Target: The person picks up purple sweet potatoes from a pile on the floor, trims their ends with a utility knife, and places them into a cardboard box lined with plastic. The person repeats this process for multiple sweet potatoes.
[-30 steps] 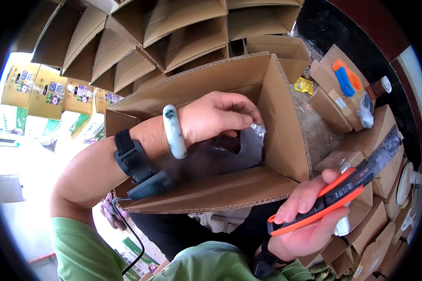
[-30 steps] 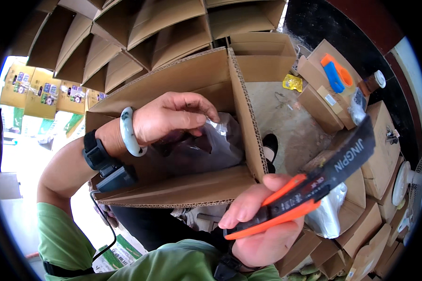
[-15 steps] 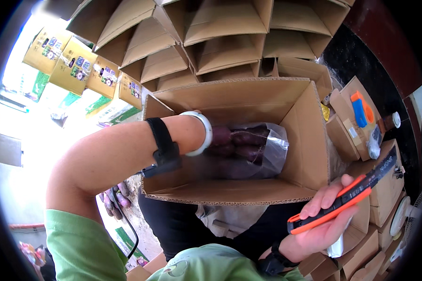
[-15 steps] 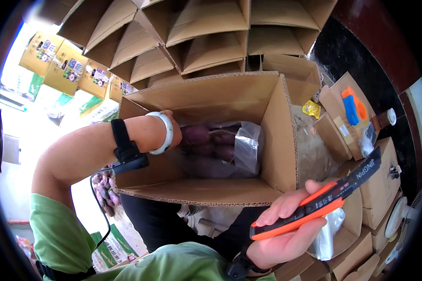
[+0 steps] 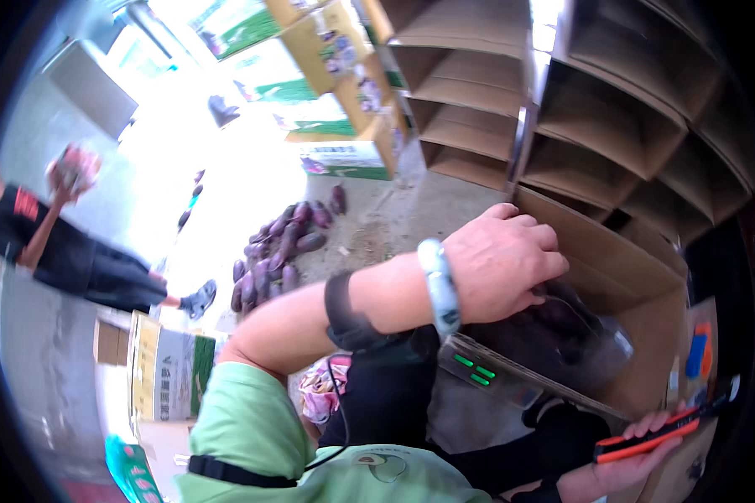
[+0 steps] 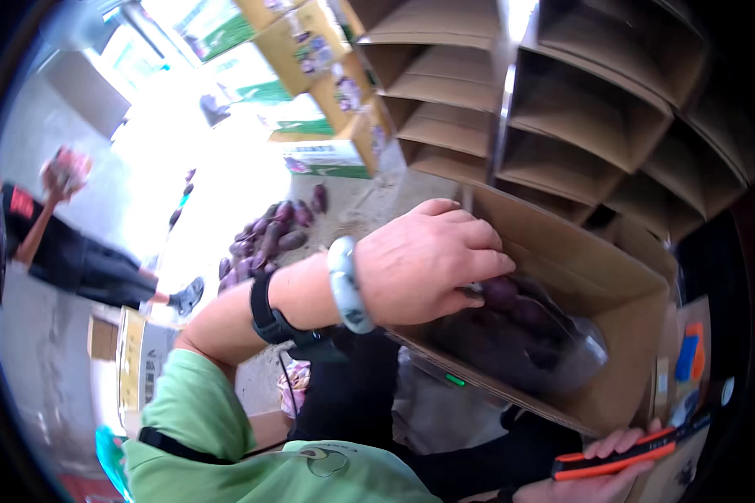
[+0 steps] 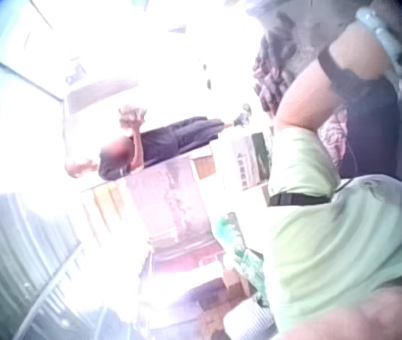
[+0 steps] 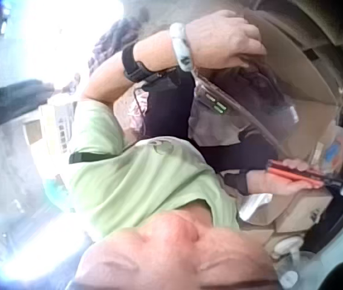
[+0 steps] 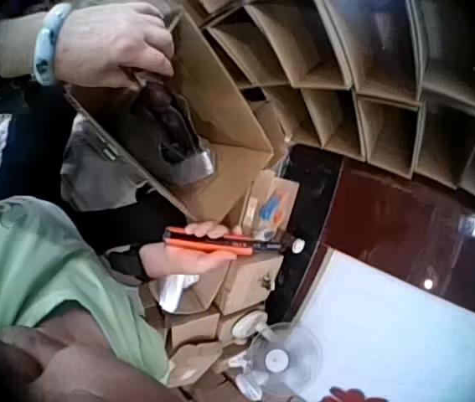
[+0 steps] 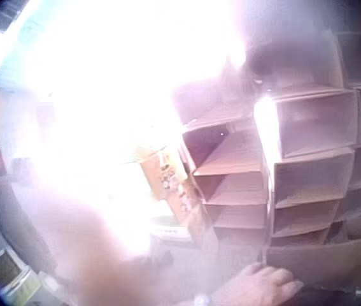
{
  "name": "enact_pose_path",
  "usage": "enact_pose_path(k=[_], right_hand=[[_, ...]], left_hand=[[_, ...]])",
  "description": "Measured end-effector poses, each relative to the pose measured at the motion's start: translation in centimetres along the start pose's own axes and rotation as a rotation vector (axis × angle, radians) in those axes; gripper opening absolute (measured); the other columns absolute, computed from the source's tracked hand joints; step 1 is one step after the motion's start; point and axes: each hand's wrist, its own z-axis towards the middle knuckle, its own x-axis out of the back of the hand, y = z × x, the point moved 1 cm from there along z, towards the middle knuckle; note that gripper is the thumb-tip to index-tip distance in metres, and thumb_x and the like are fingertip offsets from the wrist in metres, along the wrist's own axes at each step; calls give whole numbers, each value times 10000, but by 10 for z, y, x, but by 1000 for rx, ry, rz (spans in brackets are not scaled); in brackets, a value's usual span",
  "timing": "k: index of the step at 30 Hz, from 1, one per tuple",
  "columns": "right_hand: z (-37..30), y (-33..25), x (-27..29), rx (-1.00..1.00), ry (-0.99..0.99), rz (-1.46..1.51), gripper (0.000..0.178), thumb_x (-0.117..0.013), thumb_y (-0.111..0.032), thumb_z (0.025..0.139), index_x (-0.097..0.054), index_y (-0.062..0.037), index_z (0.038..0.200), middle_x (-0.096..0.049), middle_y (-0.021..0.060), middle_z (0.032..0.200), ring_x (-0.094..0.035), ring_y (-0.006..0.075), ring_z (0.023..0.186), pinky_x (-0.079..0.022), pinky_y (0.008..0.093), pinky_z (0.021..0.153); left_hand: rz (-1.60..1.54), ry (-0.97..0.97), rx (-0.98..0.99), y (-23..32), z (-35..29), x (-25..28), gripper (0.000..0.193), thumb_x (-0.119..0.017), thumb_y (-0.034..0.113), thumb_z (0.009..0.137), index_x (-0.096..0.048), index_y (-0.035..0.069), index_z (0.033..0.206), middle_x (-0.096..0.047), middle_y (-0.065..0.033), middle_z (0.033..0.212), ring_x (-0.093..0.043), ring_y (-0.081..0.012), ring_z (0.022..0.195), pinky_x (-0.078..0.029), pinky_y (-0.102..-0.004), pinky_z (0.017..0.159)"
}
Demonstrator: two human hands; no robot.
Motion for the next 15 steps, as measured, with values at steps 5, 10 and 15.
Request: enact_pose_path(k=[5, 10, 15], right_hand=[[4, 2, 4, 60, -146, 104, 447, -518, -481, 861, -470, -101, 1092, -531, 59, 712, -487, 146, 506, -396, 227, 408], [-4, -8, -12, 142, -221, -40, 422, -526, -458, 861, -474, -109, 1093, -529, 40, 705, -484, 136, 518, -395, 226, 441], [-20, -25, -21, 109, -260, 57, 445, -537, -457, 852, -468, -80, 1077, -528, 46, 708, -459, 129, 497, -374, 227, 427]], left_hand=[[26, 513, 358, -21, -127, -10, 364, -658, 73, 690, -588, 69, 1047, -552, -103, 1017, -528, -289, 956, -424, -374, 817], [-103, 371, 1020, -45, -284, -119, 336, -644, 175, 750, -594, 81, 1069, -578, -134, 988, -565, -297, 915, -462, -354, 803], [-468, -38, 1277, -33, -411, -250, 344, -644, 274, 741, -616, 47, 999, -641, -165, 883, -616, -306, 824, -489, -372, 748]])
